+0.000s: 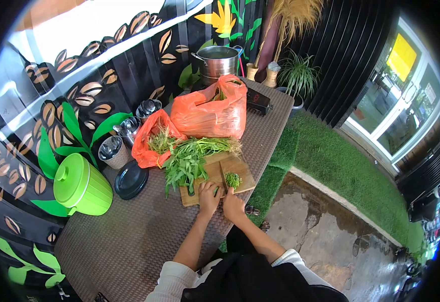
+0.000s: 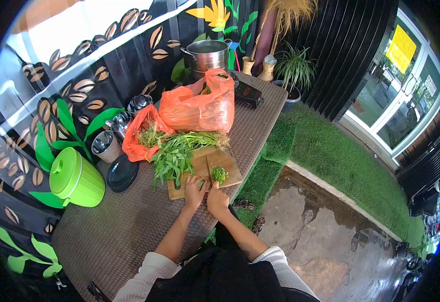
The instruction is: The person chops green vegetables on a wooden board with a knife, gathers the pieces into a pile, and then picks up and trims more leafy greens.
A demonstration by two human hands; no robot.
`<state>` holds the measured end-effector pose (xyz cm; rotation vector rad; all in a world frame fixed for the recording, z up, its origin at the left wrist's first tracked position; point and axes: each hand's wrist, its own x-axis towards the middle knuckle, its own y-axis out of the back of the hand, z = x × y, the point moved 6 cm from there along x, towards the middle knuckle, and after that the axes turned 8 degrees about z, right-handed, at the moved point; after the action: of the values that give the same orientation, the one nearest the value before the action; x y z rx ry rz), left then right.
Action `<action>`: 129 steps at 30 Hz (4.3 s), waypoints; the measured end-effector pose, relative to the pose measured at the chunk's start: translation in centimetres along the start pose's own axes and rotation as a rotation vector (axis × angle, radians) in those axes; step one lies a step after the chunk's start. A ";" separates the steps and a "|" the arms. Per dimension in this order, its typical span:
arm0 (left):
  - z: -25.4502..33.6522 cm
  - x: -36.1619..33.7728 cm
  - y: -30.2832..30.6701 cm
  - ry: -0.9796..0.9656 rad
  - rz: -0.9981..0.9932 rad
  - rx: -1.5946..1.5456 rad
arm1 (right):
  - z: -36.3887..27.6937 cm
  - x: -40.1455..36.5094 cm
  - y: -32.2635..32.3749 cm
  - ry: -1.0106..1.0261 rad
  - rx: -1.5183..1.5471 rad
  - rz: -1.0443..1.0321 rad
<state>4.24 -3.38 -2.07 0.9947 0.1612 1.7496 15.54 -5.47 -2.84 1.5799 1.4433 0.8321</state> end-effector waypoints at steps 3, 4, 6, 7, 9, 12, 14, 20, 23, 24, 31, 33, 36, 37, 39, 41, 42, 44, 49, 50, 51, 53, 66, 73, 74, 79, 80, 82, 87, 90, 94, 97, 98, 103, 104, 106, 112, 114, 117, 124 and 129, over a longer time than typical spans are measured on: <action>0.0 0.1 -0.1 -0.039 -0.037 -0.029 | 0.5 0.5 0.3 0.060 -0.044 0.012; -0.1 0.1 -0.3 -0.041 -0.061 -0.049 | 0.7 0.6 0.5 0.057 -0.044 0.013; -0.3 0.4 -0.9 -0.025 -0.076 -0.079 | 0.6 0.8 0.8 0.092 -0.011 -0.036; -0.5 0.4 -1.4 -0.009 -0.092 -0.110 | 0.5 0.8 1.2 0.092 -0.011 -0.035; -0.4 0.3 -1.9 0.062 -0.100 -0.154 | 0.4 0.7 1.7 0.124 -0.018 -0.040; 0.2 0.6 -1.6 0.128 -0.082 -0.236 | 0.1 0.0 1.8 0.104 -0.068 -0.010; 0.2 0.6 -1.3 0.126 -0.055 -0.272 | 0.1 0.4 0.9 0.086 -0.063 -0.020; 0.0 0.3 -1.2 0.148 -0.052 -0.214 | 0.4 1.2 1.6 0.133 -0.054 -0.060; 0.2 0.5 -1.0 0.144 -0.045 -0.223 | -0.1 -0.1 1.5 0.117 -0.063 -0.057; 0.1 0.5 -1.1 0.172 -0.045 -0.256 | 0.0 -0.4 1.3 0.092 -0.072 -0.065; 0.4 0.0 -0.9 0.077 -0.101 -0.117 | 0.5 1.9 1.7 0.112 -0.001 -0.085; 0.6 -0.3 -1.0 0.031 -0.086 -0.060 | 0.6 1.7 1.8 0.132 0.004 -0.093; 1.2 -0.6 -0.8 -0.029 -0.059 -0.032 | 0.5 0.1 1.8 0.131 -0.023 -0.050; 1.5 -0.5 -0.6 -0.046 -0.044 -0.061 | 0.2 -0.3 1.6 0.133 -0.023 -0.050; 1.1 0.1 -0.6 0.017 -0.046 -0.099 | 0.1 -0.8 1.2 0.065 0.008 -0.053; 0.5 0.8 -0.9 0.079 -0.051 -0.139 | -0.1 0.2 1.0 0.064 0.003 -0.064; -0.1 1.2 -1.2 0.183 -0.081 -0.206 | -0.2 0.7 1.0 0.064 -0.001 -0.075; -0.5 1.5 -1.4 0.285 -0.110 -0.273 | -0.1 1.5 1.1 0.074 -0.024 -0.096; -1.2 1.3 -1.2 0.353 -0.123 -0.277 | 0.0 0.0 0.9 0.087 -0.025 -0.111; -1.0 1.3 -1.1 0.354 -0.121 -0.278 | -0.2 -0.4 0.6 0.078 -0.028 -0.090; -0.7 1.2 -0.9 0.265 -0.081 -0.237 | -0.3 -0.6 0.4 0.068 -0.029 -0.070; -0.4 0.6 -0.6 0.178 -0.035 -0.191 | -0.4 0.5 0.3 0.085 -0.018 -0.066; -1.0 -0.5 -0.6 0.197 0.022 -0.214 | 0.0 1.5 0.5 0.096 0.027 -0.083; -0.5 -0.1 0.0 0.232 0.051 -0.245 | -0.7 0.3 0.4 0.103 0.015 0.000; -0.6 -0.2 0.0 0.234 0.049 -0.243 | -0.5 0.9 0.5 0.103 0.016 -0.003; -1.1 -0.4 -0.2 0.314 0.019 -0.236 | -0.9 -0.1 0.4 0.083 -0.005 -0.078; -1.1 -0.4 -0.3 0.313 0.021 -0.237 | -0.8 -0.6 0.3 0.049 -0.020 -0.043; -0.5 -0.2 0.0 0.255 0.046 -0.252 | -0.4 -0.1 -0.3 0.036 -0.036 -0.047; -0.4 -0.7 -0.2 0.179 0.043 -0.159 | 0.0 1.1 0.1 0.082 0.004 -0.138; -0.6 -0.8 -0.3 0.144 0.059 -0.164 | -0.7 -0.6 -0.1 0.051 -0.017 -0.061; 0.0 -0.9 0.2 0.078 0.078 -0.178 | -0.6 0.3 -0.3 0.048 0.011 -0.050; -0.2 -0.7 0.0 0.133 0.040 -0.183 | 0.0 0.1 0.0 0.027 -0.032 -0.001; -0.1 -0.4 -0.1 0.132 0.038 -0.184 | 0.2 0.2 0.0 0.025 -0.031 -0.001; -1.9 0.0 -0.8 0.308 0.027 -0.232 | 0.0 0.7 0.8 0.094 -0.013 -0.081; -2.0 0.1 -0.9 0.309 0.026 -0.231 | -0.1 0.8 1.1 0.093 -0.012 -0.082; -2.0 0.1 -1.3 0.324 -0.012 -0.279 | -0.5 0.6 1.4 0.087 -0.003 -0.124; -2.0 -0.1 -1.1 0.283 0.075 -0.298 | -1.1 0.1 -0.1 -0.018 0.002 -0.103; -1.7 -0.3 -0.7 0.273 0.061 -0.261 | -0.8 1.1 -0.1 0.031 -0.006 -0.090; -0.9 0.1 -0.1 0.259 0.037 -0.207 | -0.9 1.1 0.3 0.101 -0.004 -0.056; 0.4 -0.1 0.8 0.138 0.027 -0.106 | -1.0 1.6 -0.5 0.083 0.020 -0.085; 0.5 -1.0 0.6 0.041 0.064 -0.081 | -1.3 0.2 0.3 0.087 -0.014 -0.094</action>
<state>4.19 -4.65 -1.97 0.9145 0.0846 1.8212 14.54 -5.10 -2.02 1.4692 1.5581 0.8630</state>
